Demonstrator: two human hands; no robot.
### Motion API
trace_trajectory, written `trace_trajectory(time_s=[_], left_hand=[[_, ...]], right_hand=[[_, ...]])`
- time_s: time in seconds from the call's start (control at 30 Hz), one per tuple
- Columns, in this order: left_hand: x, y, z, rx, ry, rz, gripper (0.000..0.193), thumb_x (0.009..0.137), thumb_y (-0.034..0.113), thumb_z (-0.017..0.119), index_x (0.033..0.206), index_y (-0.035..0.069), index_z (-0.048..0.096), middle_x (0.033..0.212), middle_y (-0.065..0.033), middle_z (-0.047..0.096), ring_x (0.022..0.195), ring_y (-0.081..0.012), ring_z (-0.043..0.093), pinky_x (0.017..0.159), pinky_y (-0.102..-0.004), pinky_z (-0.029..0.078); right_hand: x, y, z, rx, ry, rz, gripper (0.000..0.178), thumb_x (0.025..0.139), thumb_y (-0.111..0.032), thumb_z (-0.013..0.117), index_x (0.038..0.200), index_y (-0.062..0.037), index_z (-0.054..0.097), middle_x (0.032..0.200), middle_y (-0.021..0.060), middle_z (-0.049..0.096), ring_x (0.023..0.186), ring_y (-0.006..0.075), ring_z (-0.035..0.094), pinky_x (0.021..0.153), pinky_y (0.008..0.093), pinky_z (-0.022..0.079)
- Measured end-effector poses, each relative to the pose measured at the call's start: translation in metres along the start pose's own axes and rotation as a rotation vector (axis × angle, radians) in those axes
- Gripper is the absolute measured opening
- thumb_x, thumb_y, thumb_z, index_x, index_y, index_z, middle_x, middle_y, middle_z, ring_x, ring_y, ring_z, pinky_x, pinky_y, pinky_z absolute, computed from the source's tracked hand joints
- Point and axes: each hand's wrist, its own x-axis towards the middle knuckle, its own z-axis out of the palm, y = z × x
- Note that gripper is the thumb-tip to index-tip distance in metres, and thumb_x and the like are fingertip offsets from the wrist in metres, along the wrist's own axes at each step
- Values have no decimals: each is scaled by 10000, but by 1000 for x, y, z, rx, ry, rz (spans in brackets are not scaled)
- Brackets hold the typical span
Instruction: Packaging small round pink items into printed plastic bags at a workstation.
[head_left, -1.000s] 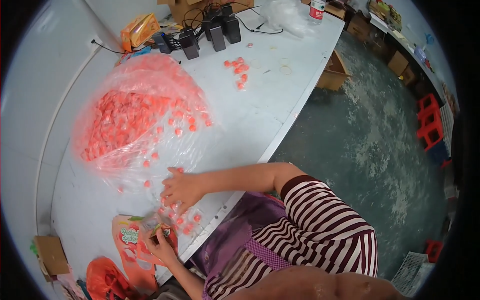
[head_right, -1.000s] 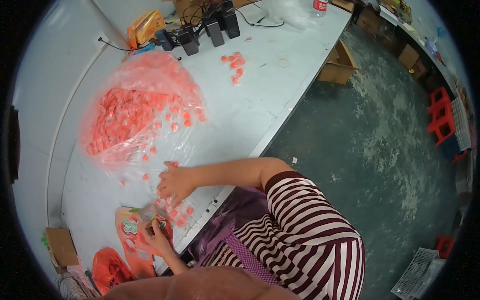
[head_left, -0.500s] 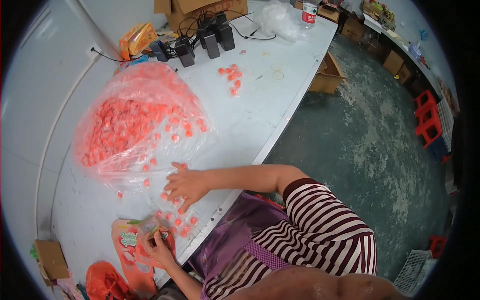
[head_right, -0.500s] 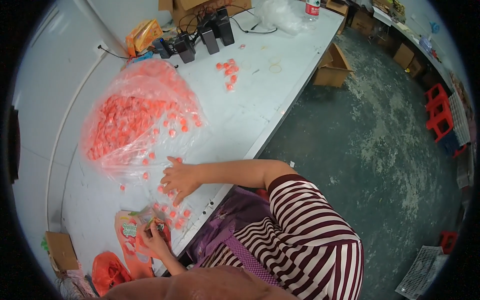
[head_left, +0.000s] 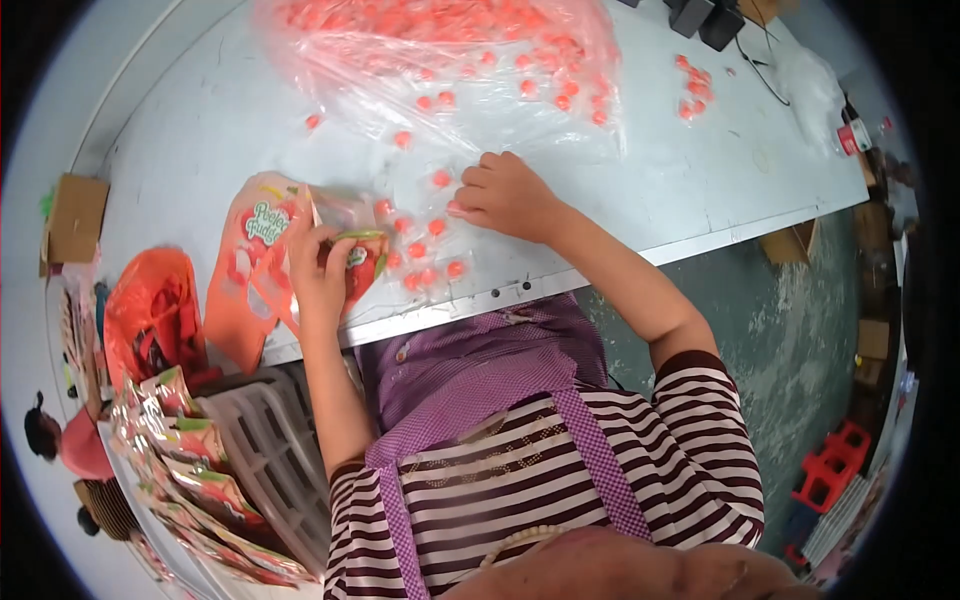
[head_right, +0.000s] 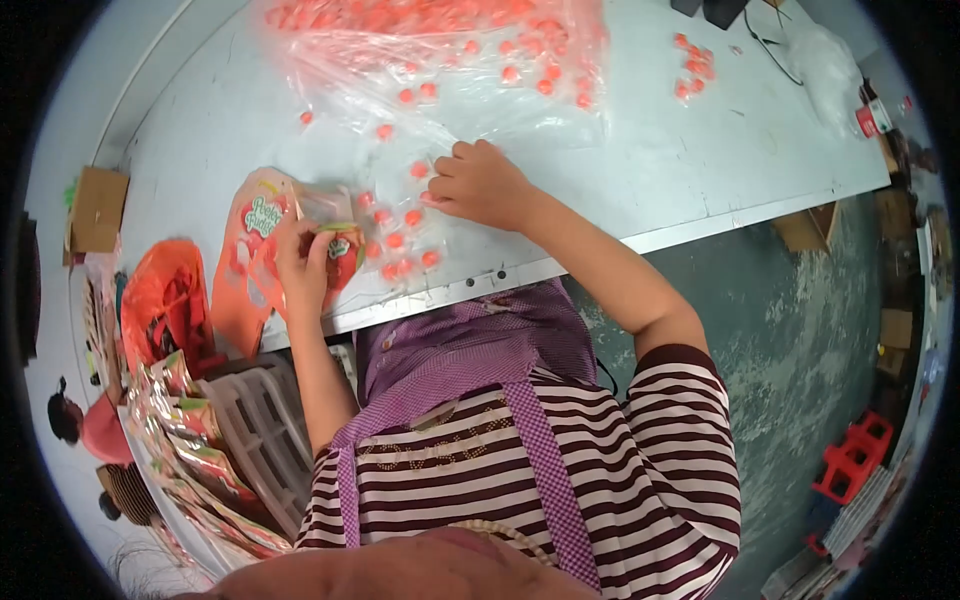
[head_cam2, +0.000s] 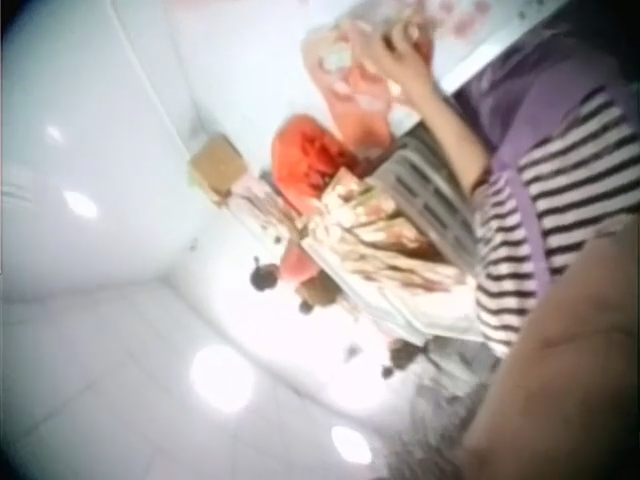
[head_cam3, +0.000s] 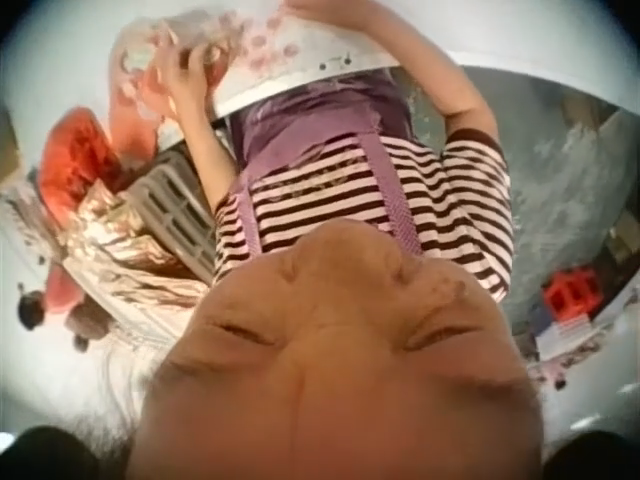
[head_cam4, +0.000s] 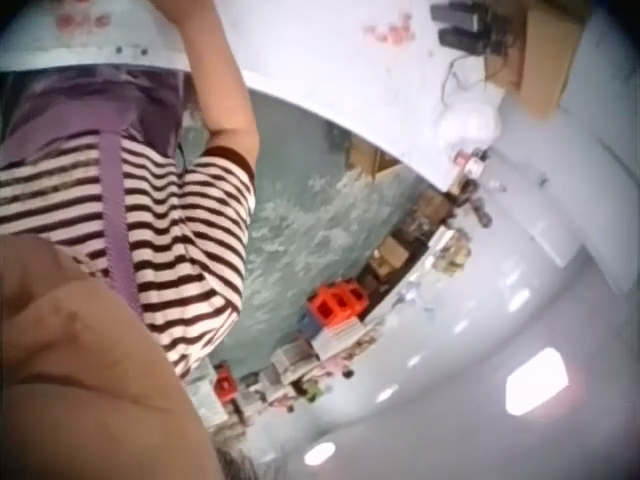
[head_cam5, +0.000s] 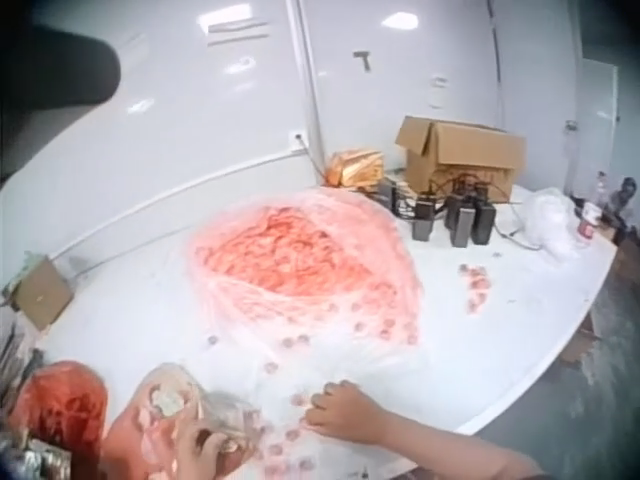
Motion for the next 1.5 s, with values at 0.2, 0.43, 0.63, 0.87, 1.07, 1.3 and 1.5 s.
trace_trajectory(time_s=[0.2, 0.43, 0.63, 0.87, 1.07, 1.3, 1.5], left_hand=[[13, 7, -20, -38, -56, 4, 195, 700, 24, 682, 855, 12, 564, 1355, -220, 401, 1223, -359, 419, 988, -391, 339], [13, 14, -24, 78, -97, 195, 209, 696, -3, 668, 877, 23, 567, 1402, -142, 372, 1218, -330, 399, 941, -369, 373], [24, 38, -27, -93, -247, 105, 210, 704, 6, 674, 878, 43, 560, 1405, -153, 356, 1294, -333, 325, 980, -378, 348], [22, 42, -23, -285, -192, 40, 157, 762, 36, 644, 902, 32, 574, 1305, -218, 455, 1243, -354, 401, 996, -383, 343], [25, 44, -20, -141, -237, 117, 157, 759, 54, 640, 907, 39, 590, 1297, -222, 455, 1211, -362, 425, 984, -391, 356], [31, 62, -24, -149, -268, 83, 157, 747, 32, 618, 902, 42, 596, 1257, -220, 479, 1177, -366, 445, 963, -400, 369], [35, 60, -19, -216, -292, 128, 122, 758, -4, 582, 876, 25, 577, 1181, -198, 525, 1179, -344, 449, 949, -401, 376]], right_hand=[[7, -1, -3, 133, 36, 88, 164, 777, -218, 658, 682, -129, 560, 692, 2, 495, 641, 166, 478, 586, 303, 396], [52, -26, -40, 1267, 463, 812, 256, 889, -315, 556, 814, -70, 565, 752, -6, 521, 638, 103, 473, 579, 251, 415], [105, -76, -11, 1574, 485, 649, 367, 897, -405, 509, 964, -46, 531, 846, 22, 547, 709, 112, 522, 637, 271, 449], [106, -84, 8, 1563, 403, 837, 260, 890, -226, 554, 1040, -16, 522, 923, 33, 555, 854, 96, 538, 752, 254, 458], [99, -82, 10, 1556, 496, 628, 239, 907, -194, 526, 1074, -24, 514, 1003, 44, 532, 867, 80, 529, 761, 246, 458], [91, -68, 18, 1582, 420, 708, 111, 902, -106, 529, 982, -31, 527, 1027, 35, 519, 903, 76, 506, 794, 243, 443], [86, -65, 11, 1322, 285, 699, 140, 901, -131, 517, 998, -31, 532, 1014, 31, 501, 940, 87, 481, 857, 260, 407]])
